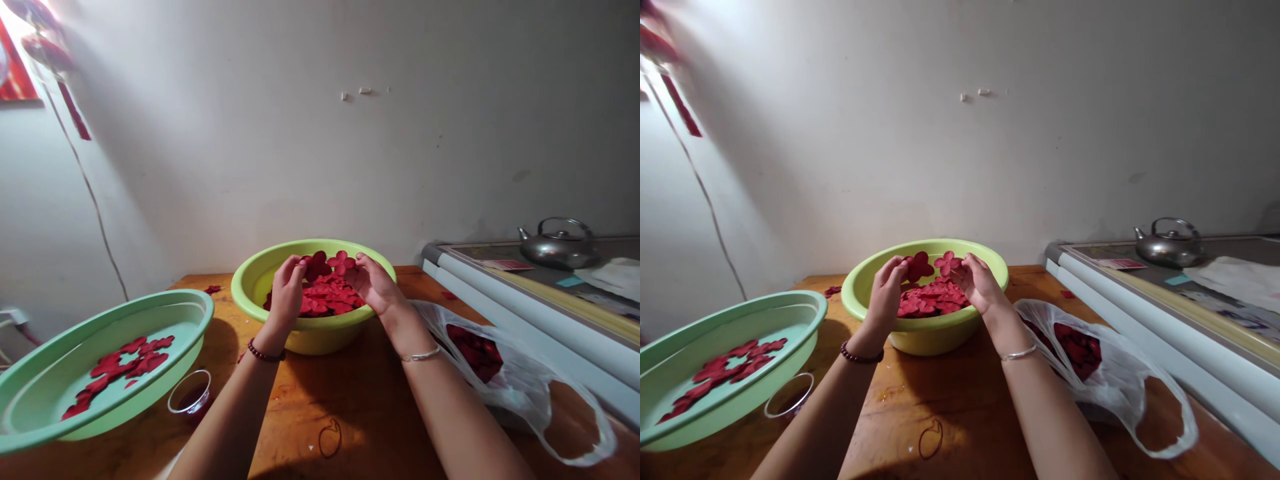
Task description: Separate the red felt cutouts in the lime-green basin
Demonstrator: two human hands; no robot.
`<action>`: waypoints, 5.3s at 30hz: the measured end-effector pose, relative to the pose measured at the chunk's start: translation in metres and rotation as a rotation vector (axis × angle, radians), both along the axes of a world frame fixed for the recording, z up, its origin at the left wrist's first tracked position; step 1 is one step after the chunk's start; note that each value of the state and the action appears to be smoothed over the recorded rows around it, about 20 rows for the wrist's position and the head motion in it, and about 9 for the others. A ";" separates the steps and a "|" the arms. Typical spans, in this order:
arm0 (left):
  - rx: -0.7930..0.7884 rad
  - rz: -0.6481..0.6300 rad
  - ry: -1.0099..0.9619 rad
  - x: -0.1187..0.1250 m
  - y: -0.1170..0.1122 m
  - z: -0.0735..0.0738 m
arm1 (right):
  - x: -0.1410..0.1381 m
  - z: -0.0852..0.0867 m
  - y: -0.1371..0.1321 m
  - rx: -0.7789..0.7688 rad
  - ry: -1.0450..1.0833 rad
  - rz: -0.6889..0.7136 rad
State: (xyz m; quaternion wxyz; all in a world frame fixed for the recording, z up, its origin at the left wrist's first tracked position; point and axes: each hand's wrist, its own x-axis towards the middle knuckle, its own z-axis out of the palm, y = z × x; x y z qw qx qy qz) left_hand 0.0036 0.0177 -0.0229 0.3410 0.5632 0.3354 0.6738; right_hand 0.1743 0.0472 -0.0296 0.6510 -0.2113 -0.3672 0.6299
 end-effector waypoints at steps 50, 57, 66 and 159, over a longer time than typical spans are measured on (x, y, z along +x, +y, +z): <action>-0.063 -0.097 -0.073 0.004 0.000 -0.002 | -0.012 0.008 -0.019 0.163 -0.319 -0.039; -0.148 -0.231 -0.117 0.005 0.001 -0.001 | -0.016 0.008 -0.022 0.308 -0.504 0.044; -0.086 -0.015 -0.068 0.003 -0.004 0.003 | -0.020 0.007 -0.015 0.257 -0.377 -0.130; -0.047 -0.097 -0.097 0.003 -0.004 0.004 | -0.015 0.006 -0.013 0.217 -0.351 -0.242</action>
